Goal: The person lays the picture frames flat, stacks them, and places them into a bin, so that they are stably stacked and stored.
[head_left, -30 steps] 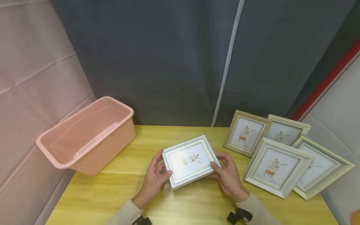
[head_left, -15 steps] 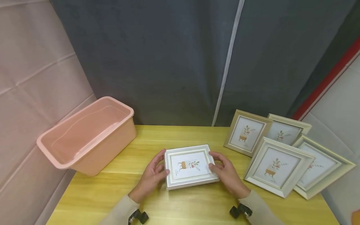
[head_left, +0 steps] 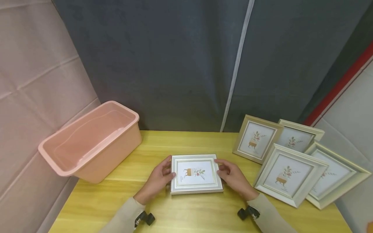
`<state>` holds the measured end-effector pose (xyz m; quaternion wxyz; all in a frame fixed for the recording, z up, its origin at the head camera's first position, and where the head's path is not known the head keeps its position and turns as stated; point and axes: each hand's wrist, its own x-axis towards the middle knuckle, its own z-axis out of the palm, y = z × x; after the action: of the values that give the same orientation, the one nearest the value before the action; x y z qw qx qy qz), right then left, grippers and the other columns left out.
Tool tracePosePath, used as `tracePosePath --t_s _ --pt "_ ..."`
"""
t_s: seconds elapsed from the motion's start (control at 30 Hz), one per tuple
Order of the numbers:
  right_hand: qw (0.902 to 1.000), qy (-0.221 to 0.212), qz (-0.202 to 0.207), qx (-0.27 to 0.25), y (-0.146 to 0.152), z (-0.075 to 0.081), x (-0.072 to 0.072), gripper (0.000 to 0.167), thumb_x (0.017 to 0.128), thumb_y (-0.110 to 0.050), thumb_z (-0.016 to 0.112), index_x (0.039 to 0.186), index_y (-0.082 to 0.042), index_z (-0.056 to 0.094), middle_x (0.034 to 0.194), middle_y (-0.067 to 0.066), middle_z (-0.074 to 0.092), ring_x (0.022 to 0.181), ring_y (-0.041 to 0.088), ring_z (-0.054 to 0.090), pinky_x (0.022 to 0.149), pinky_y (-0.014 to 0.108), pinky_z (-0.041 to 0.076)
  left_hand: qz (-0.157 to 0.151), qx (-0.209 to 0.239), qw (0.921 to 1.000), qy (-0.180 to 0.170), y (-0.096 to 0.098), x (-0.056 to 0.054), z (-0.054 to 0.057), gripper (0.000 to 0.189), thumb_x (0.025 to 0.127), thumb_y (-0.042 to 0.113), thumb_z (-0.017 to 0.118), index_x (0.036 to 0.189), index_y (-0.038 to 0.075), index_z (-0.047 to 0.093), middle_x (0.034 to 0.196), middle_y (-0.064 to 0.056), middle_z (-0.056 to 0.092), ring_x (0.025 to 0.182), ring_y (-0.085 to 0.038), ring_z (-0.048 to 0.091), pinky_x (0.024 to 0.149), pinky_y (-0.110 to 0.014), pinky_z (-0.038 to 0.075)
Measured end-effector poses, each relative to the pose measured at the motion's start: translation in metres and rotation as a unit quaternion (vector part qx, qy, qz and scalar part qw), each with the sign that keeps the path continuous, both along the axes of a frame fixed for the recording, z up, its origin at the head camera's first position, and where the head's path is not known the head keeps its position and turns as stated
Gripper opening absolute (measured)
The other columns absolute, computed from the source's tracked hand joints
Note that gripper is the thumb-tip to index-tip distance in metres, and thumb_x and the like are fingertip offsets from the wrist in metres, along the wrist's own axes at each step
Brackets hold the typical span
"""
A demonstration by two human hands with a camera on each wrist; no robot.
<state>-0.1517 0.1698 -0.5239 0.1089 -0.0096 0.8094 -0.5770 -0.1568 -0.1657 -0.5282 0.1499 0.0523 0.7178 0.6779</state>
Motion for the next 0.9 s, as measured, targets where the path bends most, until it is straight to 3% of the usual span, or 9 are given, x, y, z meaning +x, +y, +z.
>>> tracePosePath --t_s 0.17,0.33,0.5,0.6,0.9 --pt "0.9998 -0.008 0.008 0.014 -0.0007 -0.0033 -0.0022 0.049 0.102 -0.005 0.066 0.148 -0.017 0.061 0.123 0.017 0.066 0.095 0.022 0.067 0.073 0.032 0.063 0.0 -0.051 0.9987 -0.005 -0.0015 -0.004 0.0023 0.077 0.103 -0.002 0.06 0.169 0.009 0.021 0.155 -0.025 0.049 0.129 -0.036 0.062 0.092 -0.037 0.063" --pt "0.9996 -0.006 0.009 0.025 -0.0023 -0.0029 -0.002 0.05 0.1 -0.003 0.068 0.148 -0.016 0.062 0.124 0.018 0.065 0.095 0.022 0.068 0.072 0.033 0.064 -0.014 -0.073 0.9973 -0.001 -0.0028 -0.0057 0.0025 0.079 0.103 0.003 0.064 0.169 0.008 0.021 0.153 -0.024 0.052 0.127 -0.034 0.062 0.089 -0.036 0.063" --pt "0.9996 -0.01 0.015 0.02 -0.001 -0.0027 -0.0014 0.051 0.099 -0.001 0.068 0.148 -0.014 0.061 0.125 0.019 0.064 0.093 0.021 0.066 0.071 0.032 0.065 -0.021 -0.117 0.9929 -0.001 -0.0017 -0.0049 0.0071 0.085 0.102 0.019 0.072 0.169 0.007 0.021 0.153 -0.019 0.053 0.128 -0.032 0.06 0.09 -0.034 0.061" --pt "0.9997 -0.007 0.021 0.012 0.0008 -0.0033 -0.0018 0.052 0.1 -0.002 0.068 0.15 -0.011 0.059 0.128 0.021 0.062 0.092 0.021 0.066 0.072 0.032 0.065 -0.016 -0.143 0.9896 0.006 -0.0014 -0.004 0.0093 0.083 0.102 0.026 0.071 0.168 0.006 0.024 0.152 -0.016 0.056 0.13 -0.032 0.058 0.092 -0.034 0.059" --pt "0.9994 -0.018 0.029 -0.009 0.0044 -0.0044 -0.0017 0.052 0.1 -0.004 0.069 0.15 -0.007 0.057 0.131 0.023 0.06 0.094 0.022 0.067 0.076 0.033 0.066 0.022 -0.149 0.9885 0.007 -0.0062 -0.0002 0.0064 0.065 0.102 0.025 0.071 0.161 0.011 0.046 0.147 -0.013 0.062 0.136 -0.034 0.057 0.097 -0.042 0.059"
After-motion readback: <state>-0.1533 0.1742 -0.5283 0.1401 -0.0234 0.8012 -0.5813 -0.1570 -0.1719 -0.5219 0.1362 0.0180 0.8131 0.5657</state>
